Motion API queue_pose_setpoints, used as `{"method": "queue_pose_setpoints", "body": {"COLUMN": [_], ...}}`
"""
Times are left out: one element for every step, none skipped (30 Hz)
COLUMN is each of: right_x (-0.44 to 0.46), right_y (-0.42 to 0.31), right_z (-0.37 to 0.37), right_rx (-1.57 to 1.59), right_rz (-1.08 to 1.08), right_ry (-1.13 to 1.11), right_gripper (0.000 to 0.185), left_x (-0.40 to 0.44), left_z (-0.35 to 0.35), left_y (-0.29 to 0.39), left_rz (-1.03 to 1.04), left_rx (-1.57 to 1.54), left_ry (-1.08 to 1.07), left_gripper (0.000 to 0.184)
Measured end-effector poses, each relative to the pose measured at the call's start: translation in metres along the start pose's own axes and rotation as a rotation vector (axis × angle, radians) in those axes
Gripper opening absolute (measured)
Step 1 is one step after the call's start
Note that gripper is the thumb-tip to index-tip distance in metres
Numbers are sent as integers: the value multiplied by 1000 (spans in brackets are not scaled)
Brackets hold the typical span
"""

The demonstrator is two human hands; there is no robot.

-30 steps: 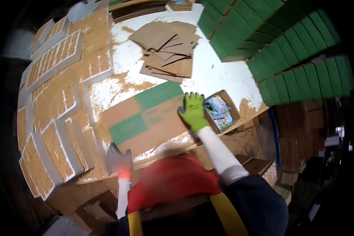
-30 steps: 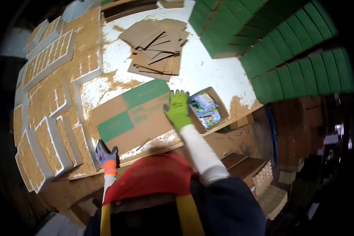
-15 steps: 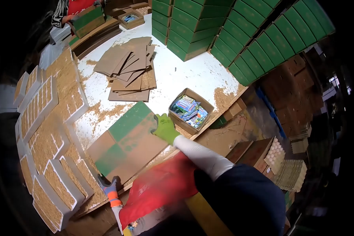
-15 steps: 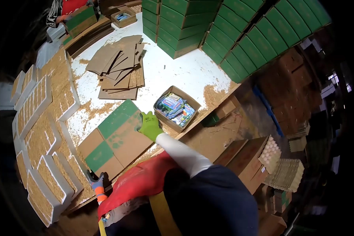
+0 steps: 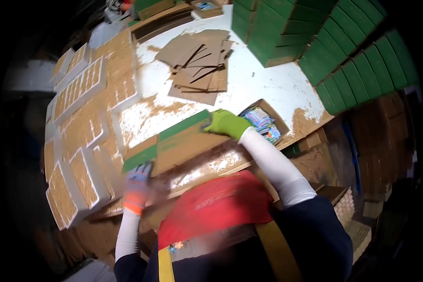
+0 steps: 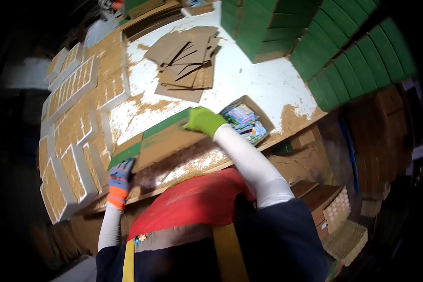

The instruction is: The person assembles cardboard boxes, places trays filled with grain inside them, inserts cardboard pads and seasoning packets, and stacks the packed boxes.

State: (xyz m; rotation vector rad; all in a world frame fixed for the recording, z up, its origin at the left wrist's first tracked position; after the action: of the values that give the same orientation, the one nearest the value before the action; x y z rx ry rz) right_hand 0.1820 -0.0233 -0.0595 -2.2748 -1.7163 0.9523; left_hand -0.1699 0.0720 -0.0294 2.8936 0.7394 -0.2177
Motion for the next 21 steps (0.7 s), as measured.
{"method": "queue_pose_setpoints", "body": {"right_x": [-12, -30, -43, -60, -75, -83, -88, -97, -111, -126, -131, -136, -153, -161, -173, -203, -219, -232, -247, -257, -261], "right_y": [-18, -41, -62, -81, -89, -94, -96, -92, -84, -75, -53, -30, -19, 23, 65, 80, 115, 161, 185, 203, 224], "right_z": [-8, -14, -33, -57, -81, -100, -111, -120, -128, -129, -128, -126, -150, -146, -151, -163, -171, -168, -170, -166, -161], "right_rx": [-217, -445, -432, -421, -420, -164, 93, 93, -27, -145, -538, -920, -570, -729, -718, -701, -559, -549, -283, -282, -170], "right_rz": [-158, -307, -445, -593, -575, -573, -558, -547, -609, -663, -567, -440, -299, -297, -299, -202, 98, 86, 280, 297, 332], "right_ry": [329, 647, 644, 636, 639, 286, -61, -53, 178, 399, 562, 737, 538, 803, 818, 846, 647, 785, 706, 701, 749], "right_gripper": [69, 73, 78, 83, 83, 83, 83, 83, 80, 78, 56, 37, 35, 33, 36, 37, 39, 37, 37, 37, 37], "left_x": [7, 13, 21, 31, 42, 53, 67, 86, 104, 124, 141, 158, 178, 189, 189, 183, 180, 179, 183, 194, 205], "left_z": [-15, -30, -53, -77, -93, -108, -124, -127, -128, -132, -140, -145, -144, -141, -137, -132, -112, -78, -30, 34, 75], "left_y": [1, -4, 6, 15, 25, 37, 51, 60, 71, 89, 116, 139, 162, 184, 203, 219, 226, 233, 239, 246, 250], "left_rz": [-12, -11, 63, 127, 158, 186, 224, 295, 363, 419, 411, 423, 507, 578, 584, 595, 536, 465, 299, 31, -176], "left_rx": [-27, -186, -117, -49, 21, 93, 62, 62, 54, 8, -97, -94, -144, -113, -58, -4, -193, -376, -605, -1042, -1393], "left_ry": [156, 217, 249, 286, 302, 314, 348, 423, 490, 527, 472, 441, 478, 594, 662, 730, 716, 701, 547, 318, 26], "left_gripper": [53, 53, 55, 57, 51, 45, 47, 47, 47, 47, 45, 46, 46, 47, 50, 55, 64, 75, 89, 91, 95]}}
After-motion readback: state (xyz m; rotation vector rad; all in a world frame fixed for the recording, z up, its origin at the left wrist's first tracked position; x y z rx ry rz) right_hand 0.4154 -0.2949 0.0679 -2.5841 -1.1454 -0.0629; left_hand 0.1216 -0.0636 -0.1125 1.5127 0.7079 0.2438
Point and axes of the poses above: each hand's wrist, its own x-axis towards the middle knuckle, its own z-axis out of the palm, y = z × x, the point moved 2 cm from there along x, towards the middle knuckle, and after that the axes turned 8 degrees about -y, right-handed, at the moved point
